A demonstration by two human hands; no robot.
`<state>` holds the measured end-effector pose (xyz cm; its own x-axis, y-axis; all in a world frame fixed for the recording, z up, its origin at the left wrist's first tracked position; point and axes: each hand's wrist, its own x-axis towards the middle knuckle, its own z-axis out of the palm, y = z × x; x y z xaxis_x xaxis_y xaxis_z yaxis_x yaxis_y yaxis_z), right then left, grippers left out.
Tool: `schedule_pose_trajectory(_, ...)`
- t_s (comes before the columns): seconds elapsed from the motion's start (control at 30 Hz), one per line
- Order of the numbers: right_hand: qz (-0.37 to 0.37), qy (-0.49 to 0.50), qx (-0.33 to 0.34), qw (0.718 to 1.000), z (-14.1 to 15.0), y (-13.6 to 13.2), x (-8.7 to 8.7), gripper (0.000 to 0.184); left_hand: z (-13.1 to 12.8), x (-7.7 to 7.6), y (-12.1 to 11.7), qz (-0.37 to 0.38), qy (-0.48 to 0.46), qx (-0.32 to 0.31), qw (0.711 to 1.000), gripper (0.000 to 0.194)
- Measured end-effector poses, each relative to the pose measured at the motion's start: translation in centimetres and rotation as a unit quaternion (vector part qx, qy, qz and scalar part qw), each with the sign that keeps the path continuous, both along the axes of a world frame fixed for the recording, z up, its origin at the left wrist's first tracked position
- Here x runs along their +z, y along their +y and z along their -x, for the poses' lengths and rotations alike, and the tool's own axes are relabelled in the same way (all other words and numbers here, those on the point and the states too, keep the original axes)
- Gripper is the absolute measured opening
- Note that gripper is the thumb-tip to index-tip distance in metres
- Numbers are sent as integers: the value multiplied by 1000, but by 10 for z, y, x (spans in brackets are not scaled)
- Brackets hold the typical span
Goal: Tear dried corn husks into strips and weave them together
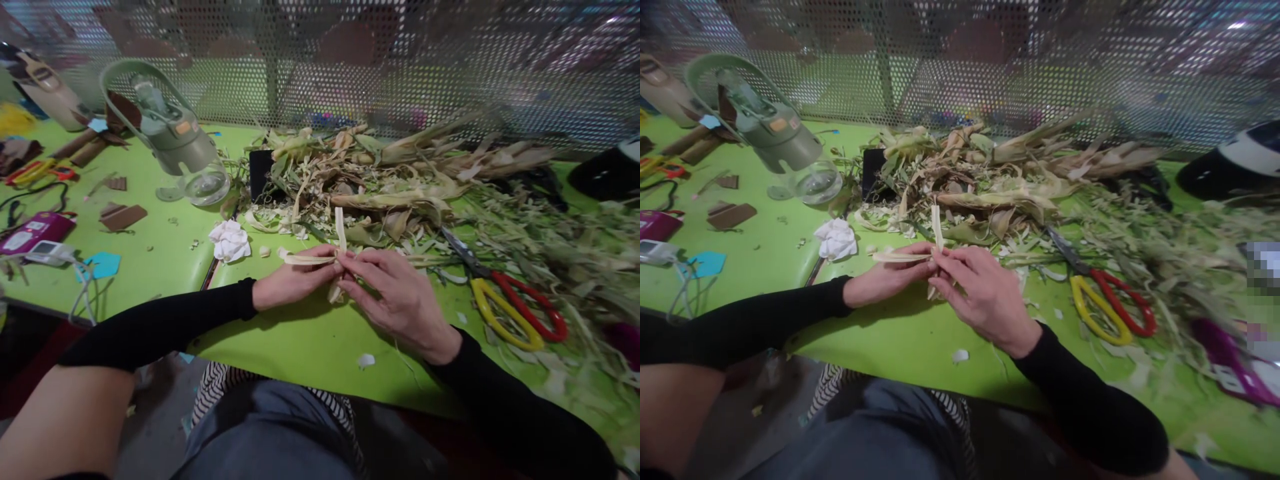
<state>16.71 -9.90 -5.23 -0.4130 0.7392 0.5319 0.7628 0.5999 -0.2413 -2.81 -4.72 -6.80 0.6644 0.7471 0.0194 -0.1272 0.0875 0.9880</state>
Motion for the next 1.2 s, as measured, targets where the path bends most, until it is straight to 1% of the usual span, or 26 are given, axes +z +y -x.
schedule_pose_trajectory(0.07, 31, 38, -19, 999, 1, 0, 2, 20, 0, 0, 1, 24, -13, 3, 1000, 10)
schedule_pose_trajectory(0.13, 74, 51, -38, 995, 1, 0, 3, 29, -2, -1, 1, 53, -30, 22, 998, 13)
schedule_pose_trajectory(0.2, 123, 50, -32, 991, 3, 1, 2, 37, -4, -2, 0, 78, -46, 54, 994, 15)
schedule_pose_trajectory(0.23, 148, 56, -27, 987, 3, 1, 1, 38, -6, -3, -1, 87, -56, 68, 992, 15)
schedule_pose_trajectory(0.3, 197, 86, -28, 976, 5, 2, -2, 36, -8, -4, -3, 105, -73, 76, 989, 16)
schedule_pose_trajectory(0.4, 261, 139, -31, 955, 8, 2, -3, 35, -11, -4, -8, 127, -102, 71, 984, 19)
schedule_pose_trajectory(0.47, 295, 132, 2, 946, 10, 0, -2, 37, -12, -2, -11, 140, -115, 72, 981, 22)
schedule_pose_trajectory(0.57, 342, 68, 104, 931, 12, -3, 1, 40, -10, 3, -15, 155, -116, 56, 980, 28)
schedule_pose_trajectory(0.6, 353, 54, 125, 926, 11, -3, 2, 42, -8, 4, -16, 152, -113, 47, 981, 29)
schedule_pose_trajectory(0.63, 361, 51, 125, 923, 10, -3, 3, 43, -7, 5, -15, 144, -109, 39, 983, 30)
schedule_pose_trajectory(0.67, 365, 60, 104, 923, 8, -2, 4, 44, -6, 6, -15, 127, -101, 35, 986, 31)
schedule_pose_trajectory(0.77, 350, 116, -21, 929, 2, 2, 8, 54, -2, 6, -10, 41, -47, 48, 997, 31)
schedule_pose_trajectory(0.83, 330, 156, -79, 928, 0, 4, 10, 60, 0, 6, -8, -10, 1, 54, 999, 30)
schedule_pose_trajectory(0.9, 317, 182, -94, 926, 0, 5, 11, 61, 0, 6, -8, -32, 24, 40, 998, 31)
schedule_pose_trajectory(0.97, 319, 193, -82, 924, 2, 4, 12, 60, 0, 6, -9, -36, 28, 26, 999, 31)
schedule_pose_trajectory(1.03, 329, 201, -75, 919, 4, 3, 13, 59, -1, 6, -9, -40, 33, 22, 998, 27)
schedule_pose_trajectory(1.1, 324, 218, -91, 916, 4, 2, 14, 58, -1, 5, -9, -43, 43, 28, 998, 22)
schedule_pose_trajectory(1.2, 297, 247, -128, 913, 2, 2, 14, 56, -1, 5, -8, -41, 38, 43, 998, 20)
